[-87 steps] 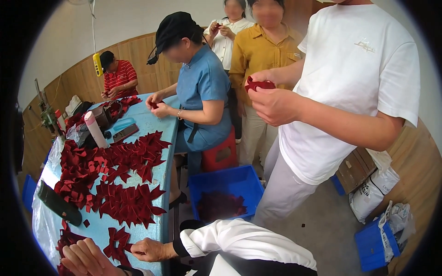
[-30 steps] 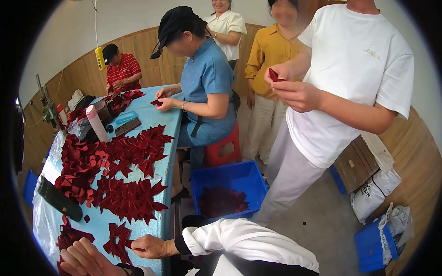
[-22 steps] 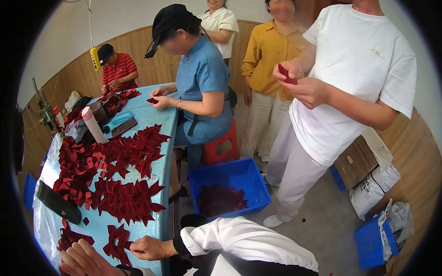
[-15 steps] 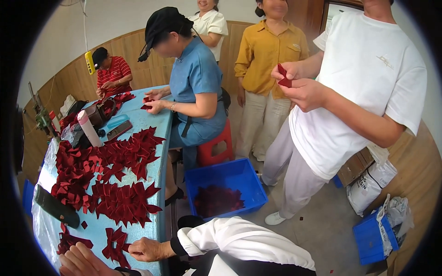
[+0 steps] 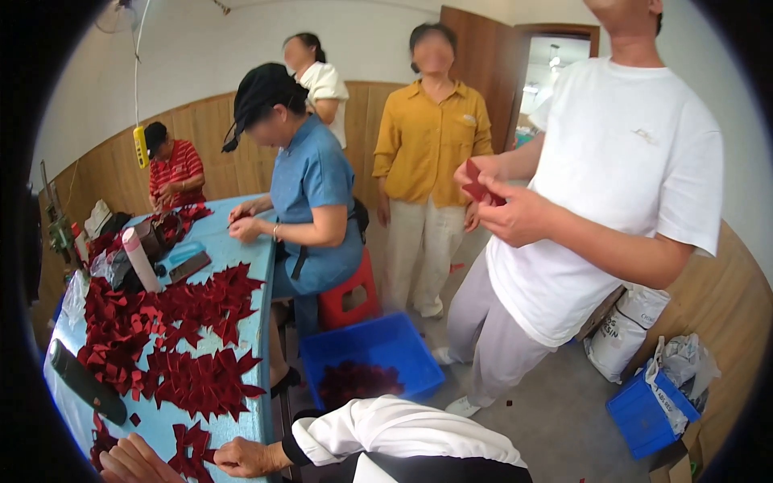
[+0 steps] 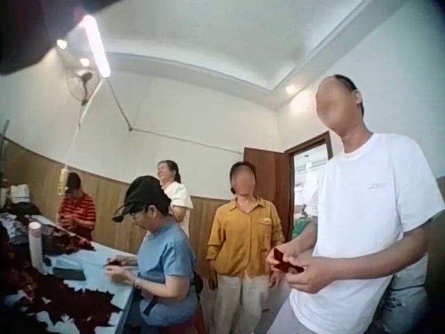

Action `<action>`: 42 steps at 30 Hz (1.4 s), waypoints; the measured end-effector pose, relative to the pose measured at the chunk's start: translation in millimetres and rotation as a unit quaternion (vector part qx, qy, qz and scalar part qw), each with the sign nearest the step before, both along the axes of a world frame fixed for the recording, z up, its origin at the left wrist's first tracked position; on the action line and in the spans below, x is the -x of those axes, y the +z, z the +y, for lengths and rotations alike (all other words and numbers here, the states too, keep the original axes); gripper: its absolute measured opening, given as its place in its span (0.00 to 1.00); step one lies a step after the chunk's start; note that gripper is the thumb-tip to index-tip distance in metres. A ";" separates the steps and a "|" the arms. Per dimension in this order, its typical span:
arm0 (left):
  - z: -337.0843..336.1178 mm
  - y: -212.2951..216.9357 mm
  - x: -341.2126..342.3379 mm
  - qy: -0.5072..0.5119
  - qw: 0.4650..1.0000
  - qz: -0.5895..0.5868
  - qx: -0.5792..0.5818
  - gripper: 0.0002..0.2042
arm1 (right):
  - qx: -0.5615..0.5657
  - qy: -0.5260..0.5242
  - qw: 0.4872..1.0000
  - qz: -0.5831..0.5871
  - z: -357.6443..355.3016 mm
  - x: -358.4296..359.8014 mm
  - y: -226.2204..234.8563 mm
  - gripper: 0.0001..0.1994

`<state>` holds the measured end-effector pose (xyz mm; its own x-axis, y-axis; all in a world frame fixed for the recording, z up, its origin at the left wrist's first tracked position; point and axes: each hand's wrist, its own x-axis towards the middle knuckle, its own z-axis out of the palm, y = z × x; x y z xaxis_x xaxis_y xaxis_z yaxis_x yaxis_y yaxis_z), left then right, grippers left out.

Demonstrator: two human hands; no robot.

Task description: Assembling decorative red ribbon bows by hand at a workshop table.

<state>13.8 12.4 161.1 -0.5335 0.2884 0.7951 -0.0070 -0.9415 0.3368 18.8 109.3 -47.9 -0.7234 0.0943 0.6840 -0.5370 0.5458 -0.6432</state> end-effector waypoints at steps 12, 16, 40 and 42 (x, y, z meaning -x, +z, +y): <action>-15.2 -0.1 -4.1 0.005 0.998 0.055 0.004 0.20 | -0.071 -0.002 0.997 -0.002 -2.2 -4.5 2.5 0.06; -14.0 -1.5 -2.0 -0.006 0.998 0.058 -0.002 0.20 | -0.066 0.006 0.998 -0.008 -0.6 -3.7 1.6 0.06; -13.9 1.4 -4.3 -0.045 0.996 0.071 0.033 0.21 | -0.123 0.010 0.992 -0.005 -4.0 -5.2 3.1 0.07; -13.7 2.2 -6.9 -0.052 0.995 0.069 0.041 0.21 | -0.127 0.003 0.992 -0.007 -3.8 -5.4 3.5 0.07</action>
<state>20.8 -1.3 163.3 -0.3848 0.4037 0.8301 -0.0514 -0.9073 0.4174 24.2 105.5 -44.4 -0.7326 -0.0848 0.6753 -0.5337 0.6874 -0.4926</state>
